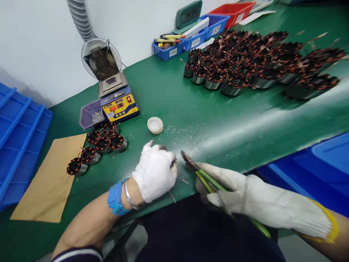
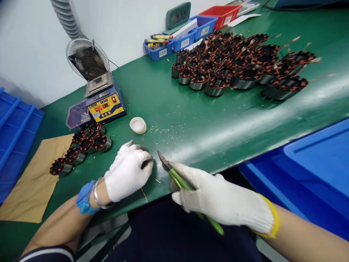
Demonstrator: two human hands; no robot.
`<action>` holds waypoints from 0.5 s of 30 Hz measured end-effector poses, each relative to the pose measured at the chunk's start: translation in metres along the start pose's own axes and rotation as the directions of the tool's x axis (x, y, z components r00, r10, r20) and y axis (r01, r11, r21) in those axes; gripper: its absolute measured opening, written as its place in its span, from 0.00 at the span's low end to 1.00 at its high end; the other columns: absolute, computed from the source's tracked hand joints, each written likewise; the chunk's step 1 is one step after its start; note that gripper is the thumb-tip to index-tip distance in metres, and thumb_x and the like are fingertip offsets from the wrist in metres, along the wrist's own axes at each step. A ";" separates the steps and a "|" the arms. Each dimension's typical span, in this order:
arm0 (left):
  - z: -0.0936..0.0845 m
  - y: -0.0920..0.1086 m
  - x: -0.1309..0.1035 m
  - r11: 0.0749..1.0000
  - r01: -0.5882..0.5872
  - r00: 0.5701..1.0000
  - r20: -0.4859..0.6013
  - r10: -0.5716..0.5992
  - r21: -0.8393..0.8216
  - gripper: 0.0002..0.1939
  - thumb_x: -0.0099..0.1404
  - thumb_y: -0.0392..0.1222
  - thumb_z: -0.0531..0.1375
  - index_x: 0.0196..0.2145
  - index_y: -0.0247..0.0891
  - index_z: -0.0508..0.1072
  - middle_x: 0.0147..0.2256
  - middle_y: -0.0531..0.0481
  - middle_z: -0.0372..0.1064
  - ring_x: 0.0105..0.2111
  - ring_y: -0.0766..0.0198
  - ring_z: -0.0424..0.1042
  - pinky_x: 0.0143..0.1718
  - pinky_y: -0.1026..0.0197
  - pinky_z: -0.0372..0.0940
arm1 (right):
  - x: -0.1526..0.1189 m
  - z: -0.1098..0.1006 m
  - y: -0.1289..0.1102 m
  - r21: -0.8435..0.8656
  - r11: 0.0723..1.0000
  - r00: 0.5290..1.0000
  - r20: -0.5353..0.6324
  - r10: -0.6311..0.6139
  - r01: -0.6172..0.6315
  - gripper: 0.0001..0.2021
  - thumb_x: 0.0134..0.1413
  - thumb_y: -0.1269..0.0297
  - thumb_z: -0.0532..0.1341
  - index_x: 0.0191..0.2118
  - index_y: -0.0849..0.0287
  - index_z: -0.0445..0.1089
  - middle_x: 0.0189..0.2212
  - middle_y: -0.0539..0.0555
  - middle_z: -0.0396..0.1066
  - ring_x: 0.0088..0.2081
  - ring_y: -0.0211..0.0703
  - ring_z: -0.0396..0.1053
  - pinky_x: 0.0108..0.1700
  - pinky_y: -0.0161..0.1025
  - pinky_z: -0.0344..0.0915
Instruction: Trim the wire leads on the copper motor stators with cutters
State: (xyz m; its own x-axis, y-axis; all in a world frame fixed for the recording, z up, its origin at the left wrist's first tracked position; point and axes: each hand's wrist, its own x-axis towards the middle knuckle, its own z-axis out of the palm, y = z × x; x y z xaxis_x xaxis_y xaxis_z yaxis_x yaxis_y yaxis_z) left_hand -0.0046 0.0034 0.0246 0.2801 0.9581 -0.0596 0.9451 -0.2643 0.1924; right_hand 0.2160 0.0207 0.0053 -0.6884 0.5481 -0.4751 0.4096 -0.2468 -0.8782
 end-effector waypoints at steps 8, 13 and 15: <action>0.009 -0.003 -0.001 1.000 -0.019 0.997 -0.071 0.017 -0.025 0.11 0.67 0.38 0.57 0.31 0.40 0.79 0.33 0.47 0.78 0.39 0.56 0.76 0.64 0.43 0.58 | -0.001 0.009 -0.009 -0.169 0.984 0.998 0.004 0.061 -0.060 0.28 0.52 0.58 0.65 0.60 0.53 0.68 0.31 0.50 0.76 0.29 0.43 0.71 0.30 0.37 0.68; 0.011 -0.004 0.000 1.000 -0.004 0.996 -0.089 0.002 -0.028 0.09 0.66 0.38 0.58 0.31 0.41 0.79 0.35 0.48 0.79 0.40 0.56 0.76 0.64 0.44 0.59 | 0.000 0.010 -0.005 -0.178 0.984 1.000 0.000 0.007 -0.007 0.35 0.53 0.60 0.65 0.67 0.50 0.62 0.31 0.50 0.78 0.31 0.48 0.74 0.32 0.40 0.72; 0.011 -0.004 0.001 0.999 -0.004 0.996 -0.088 0.001 -0.034 0.09 0.65 0.38 0.58 0.31 0.41 0.79 0.35 0.48 0.79 0.40 0.56 0.76 0.64 0.44 0.59 | 0.002 0.011 -0.003 -0.196 0.980 0.999 -0.021 -0.040 0.035 0.35 0.55 0.57 0.64 0.68 0.51 0.61 0.32 0.51 0.78 0.39 0.54 0.76 0.40 0.43 0.74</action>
State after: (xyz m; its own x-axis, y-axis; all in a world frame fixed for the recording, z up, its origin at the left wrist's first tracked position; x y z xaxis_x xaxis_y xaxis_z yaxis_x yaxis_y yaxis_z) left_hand -0.0060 0.0037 0.0132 0.2648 0.9639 0.0274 0.9378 -0.2640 0.2253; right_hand 0.2070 0.0140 0.0069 -0.6914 0.5740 -0.4388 0.4950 -0.0661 -0.8664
